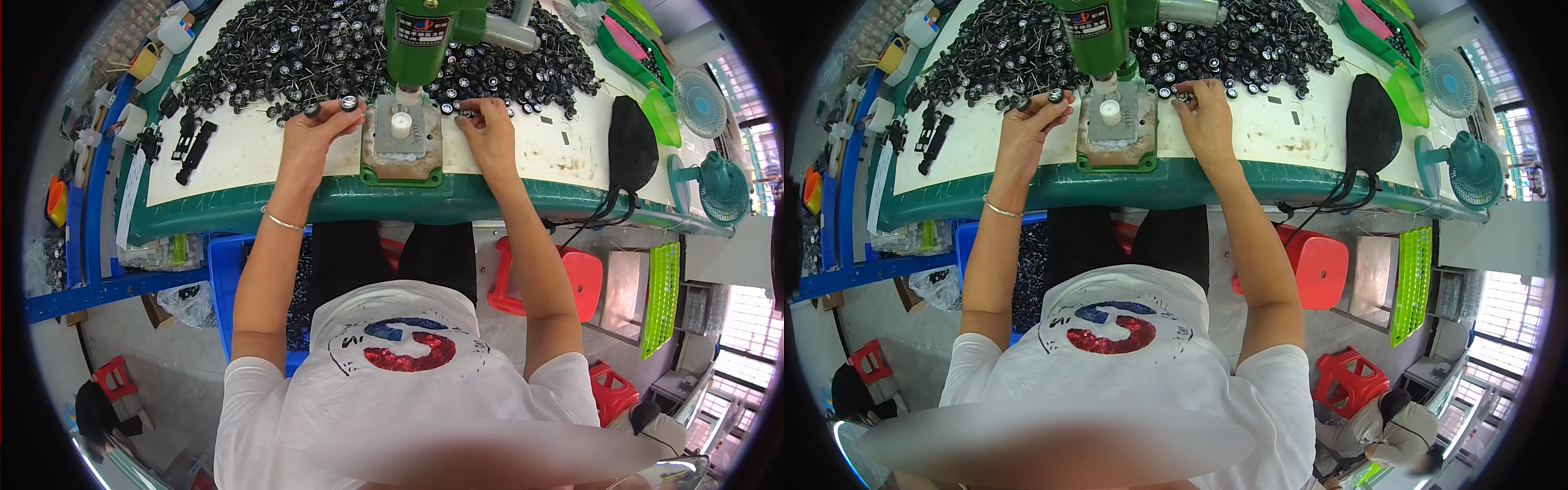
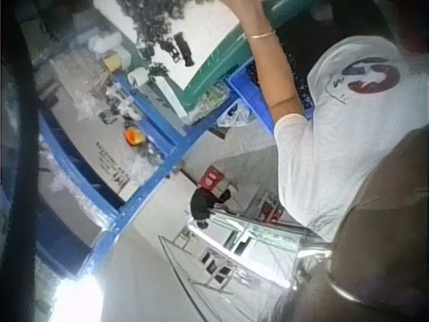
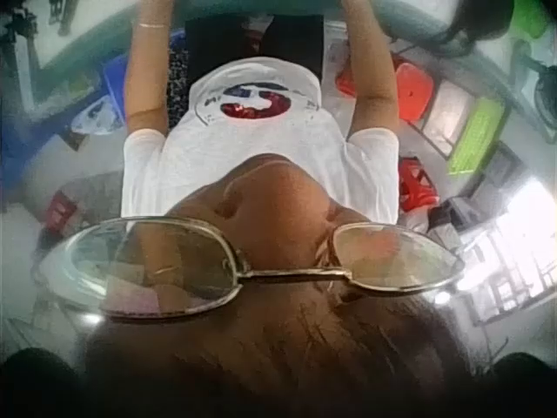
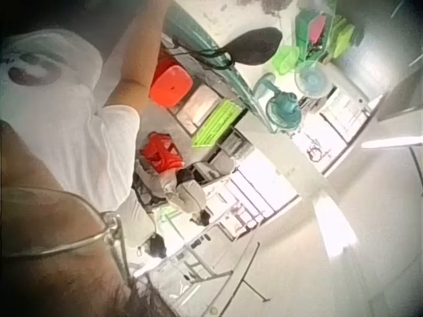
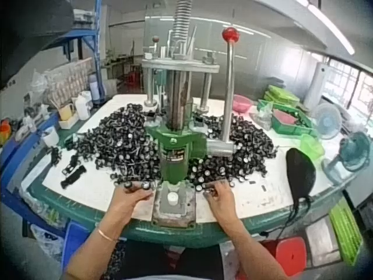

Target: The person assembles small black plastic components using a manual press machine.

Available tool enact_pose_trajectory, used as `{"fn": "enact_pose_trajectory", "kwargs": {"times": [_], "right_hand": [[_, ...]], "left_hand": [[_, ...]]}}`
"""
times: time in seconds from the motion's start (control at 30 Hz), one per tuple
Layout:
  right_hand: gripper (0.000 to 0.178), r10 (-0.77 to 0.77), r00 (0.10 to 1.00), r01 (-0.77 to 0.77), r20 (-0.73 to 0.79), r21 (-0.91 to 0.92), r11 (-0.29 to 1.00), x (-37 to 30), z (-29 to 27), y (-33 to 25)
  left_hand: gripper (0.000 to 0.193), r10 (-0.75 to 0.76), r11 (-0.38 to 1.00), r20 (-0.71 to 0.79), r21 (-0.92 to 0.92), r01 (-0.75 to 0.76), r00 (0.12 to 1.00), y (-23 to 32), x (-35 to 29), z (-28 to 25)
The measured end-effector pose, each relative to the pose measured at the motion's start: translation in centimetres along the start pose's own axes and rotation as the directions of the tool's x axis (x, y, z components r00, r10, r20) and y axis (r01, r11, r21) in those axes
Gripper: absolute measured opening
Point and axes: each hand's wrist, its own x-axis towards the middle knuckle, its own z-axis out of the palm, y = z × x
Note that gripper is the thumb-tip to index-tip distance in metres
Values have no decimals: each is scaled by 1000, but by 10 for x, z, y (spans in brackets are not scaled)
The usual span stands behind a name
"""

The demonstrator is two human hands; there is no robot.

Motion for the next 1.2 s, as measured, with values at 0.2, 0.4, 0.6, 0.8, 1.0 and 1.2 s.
{"fn": "enact_pose_trajectory", "kwargs": {"times": [0.2, 0.4, 0.6, 0.8, 1.0, 1.2], "right_hand": [[22, -91, 995, 96, -52, 120, 988, 2, -4, -36], [25, -215, 957, 150, 193, 303, 941, -5, 17, -72], [28, -81, 957, -8, 277, 306, 952, -2, 25, -72], [44, -128, 961, 48, 247, 305, 951, -8, 23, -66], [49, -90, 988, 22, 128, 457, 889, 2, 2, -53], [35, 54, 999, -39, 9, 800, 598, 73, -61, -79]], "left_hand": [[15, 107, 990, 8, 89, -108, 994, -7, -2, 13], [19, 102, 992, -15, 78, -101, 995, -8, -6, 13], [13, 85, 993, 4, 83, -85, 996, -4, -6, 13], [13, 103, 986, 83, 126, -113, 991, 3, -3, 28], [17, 139, 964, 148, 208, -169, 979, 5, -3, 43], [8, 127, 976, 160, 154, -152, 979, 8, 0, 55]]}}
